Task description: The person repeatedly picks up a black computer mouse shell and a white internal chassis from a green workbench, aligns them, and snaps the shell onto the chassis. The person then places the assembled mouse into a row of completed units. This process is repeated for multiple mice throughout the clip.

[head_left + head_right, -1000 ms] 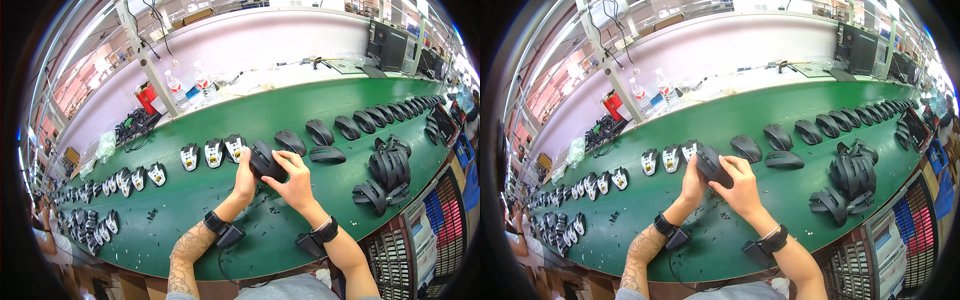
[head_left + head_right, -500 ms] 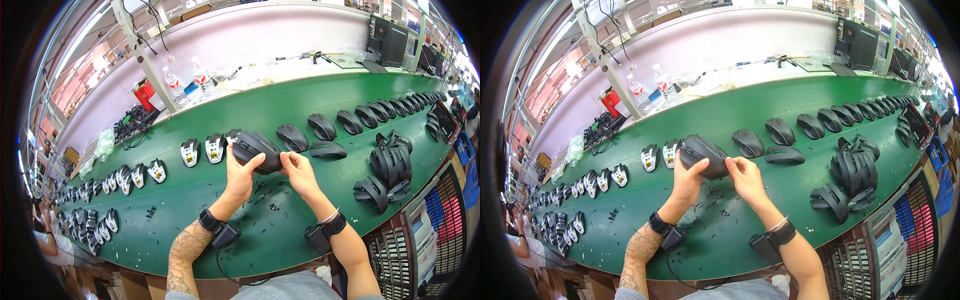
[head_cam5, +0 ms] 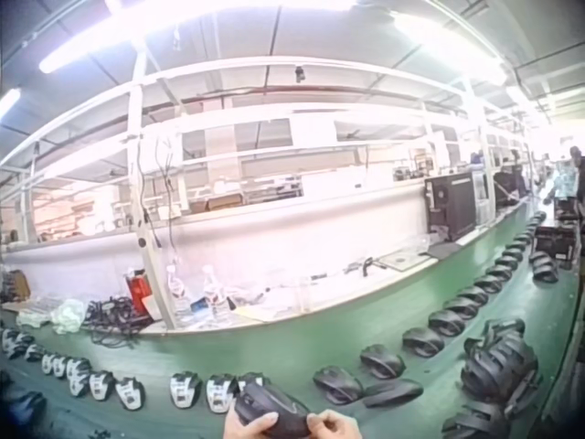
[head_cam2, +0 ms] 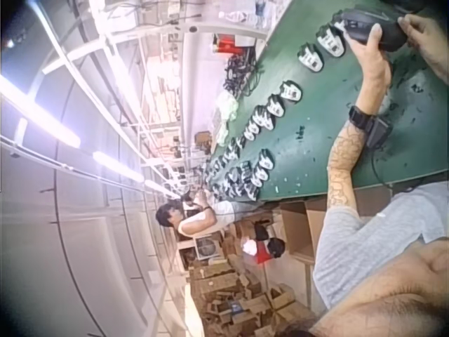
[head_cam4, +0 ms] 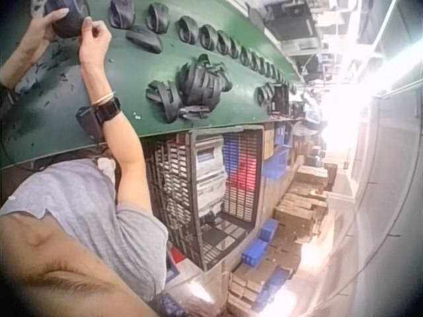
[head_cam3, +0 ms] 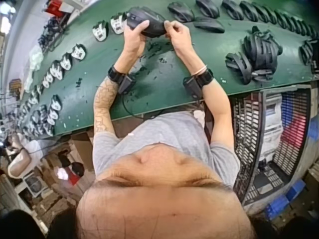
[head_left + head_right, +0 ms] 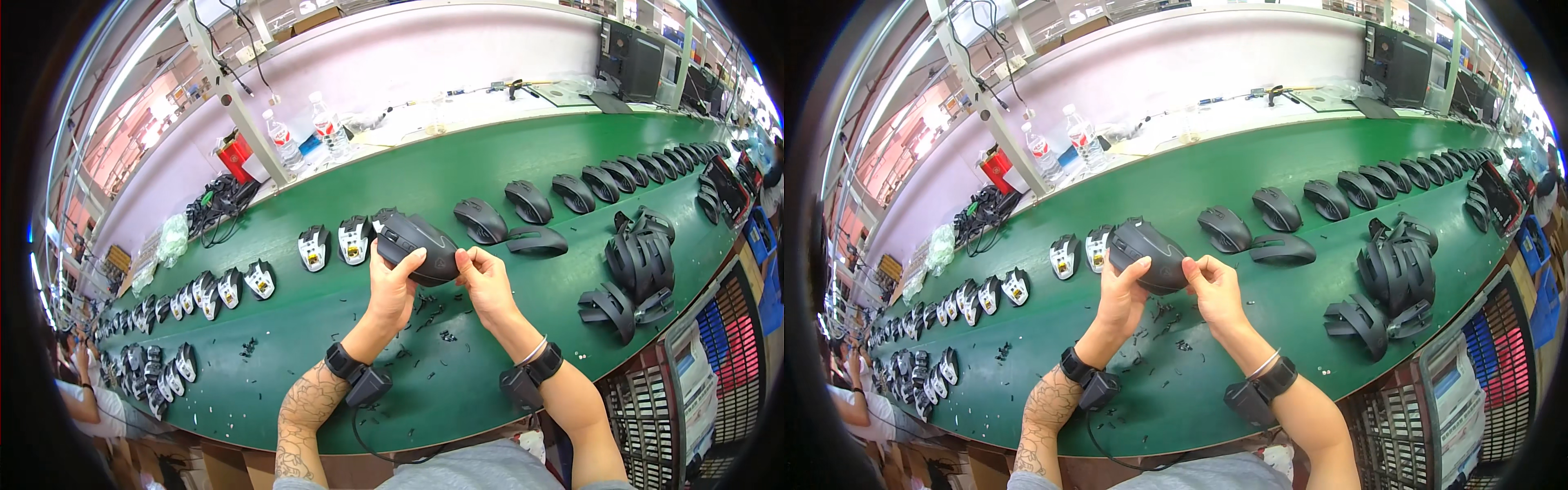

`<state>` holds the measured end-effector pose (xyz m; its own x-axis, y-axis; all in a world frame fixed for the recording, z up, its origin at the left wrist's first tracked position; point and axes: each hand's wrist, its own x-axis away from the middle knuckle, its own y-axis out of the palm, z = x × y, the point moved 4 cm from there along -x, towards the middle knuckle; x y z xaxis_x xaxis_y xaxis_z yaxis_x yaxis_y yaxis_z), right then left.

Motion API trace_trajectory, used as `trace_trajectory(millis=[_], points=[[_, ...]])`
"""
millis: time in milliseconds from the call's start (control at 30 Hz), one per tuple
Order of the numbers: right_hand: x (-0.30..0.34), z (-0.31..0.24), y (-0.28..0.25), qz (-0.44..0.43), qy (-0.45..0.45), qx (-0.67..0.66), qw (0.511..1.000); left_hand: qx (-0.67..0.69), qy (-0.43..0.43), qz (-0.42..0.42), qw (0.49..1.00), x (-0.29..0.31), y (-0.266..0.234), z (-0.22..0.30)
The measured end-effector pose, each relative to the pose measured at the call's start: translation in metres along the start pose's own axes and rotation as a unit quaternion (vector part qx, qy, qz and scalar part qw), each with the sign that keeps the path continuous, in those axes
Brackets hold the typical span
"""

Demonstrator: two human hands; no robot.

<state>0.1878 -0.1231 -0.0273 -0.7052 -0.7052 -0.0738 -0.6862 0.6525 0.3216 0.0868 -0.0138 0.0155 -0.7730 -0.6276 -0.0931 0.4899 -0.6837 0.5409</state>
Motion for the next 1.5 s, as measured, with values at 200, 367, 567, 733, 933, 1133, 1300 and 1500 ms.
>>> trace_trajectory(millis=[200, 367, 567, 733, 933, 1133, 1300, 1500], points=[[0.000, -0.021, 0.007, 0.012, -0.117, 0.068, 0.991, -0.007, 0.014, 0.009, 1.000, 0.000, 0.002, 0.000], [0.011, -0.051, 0.014, -0.017, -0.191, 0.248, 0.950, 0.026, -0.037, 0.009, 0.999, 0.000, 0.001, 0.006], [0.008, -0.057, 0.008, -0.049, -0.221, 0.274, 0.935, -0.151, -0.043, 0.062, 0.986, -0.016, -0.024, 0.019], [0.009, -0.057, 0.007, -0.076, -0.193, 0.263, 0.942, -0.143, -0.055, 0.064, 0.986, -0.015, -0.025, 0.021], [0.004, -0.045, 0.003, -0.080, -0.062, 0.108, 0.989, -0.107, -0.102, 0.083, 0.986, -0.007, -0.008, 0.016], [0.001, -0.045, -0.002, -0.054, 0.006, 0.067, 0.996, -0.180, -0.087, 0.004, 0.980, 0.008, 0.003, -0.002], [-0.001, -0.042, -0.008, -0.037, -0.012, 0.124, 0.992, -0.187, -0.067, 0.000, 0.980, 0.014, 0.013, -0.002], [-0.002, -0.078, -0.032, 0.089, -0.241, 0.471, 0.844, -0.173, -0.120, -0.017, 0.977, -0.004, -0.001, -0.013]])
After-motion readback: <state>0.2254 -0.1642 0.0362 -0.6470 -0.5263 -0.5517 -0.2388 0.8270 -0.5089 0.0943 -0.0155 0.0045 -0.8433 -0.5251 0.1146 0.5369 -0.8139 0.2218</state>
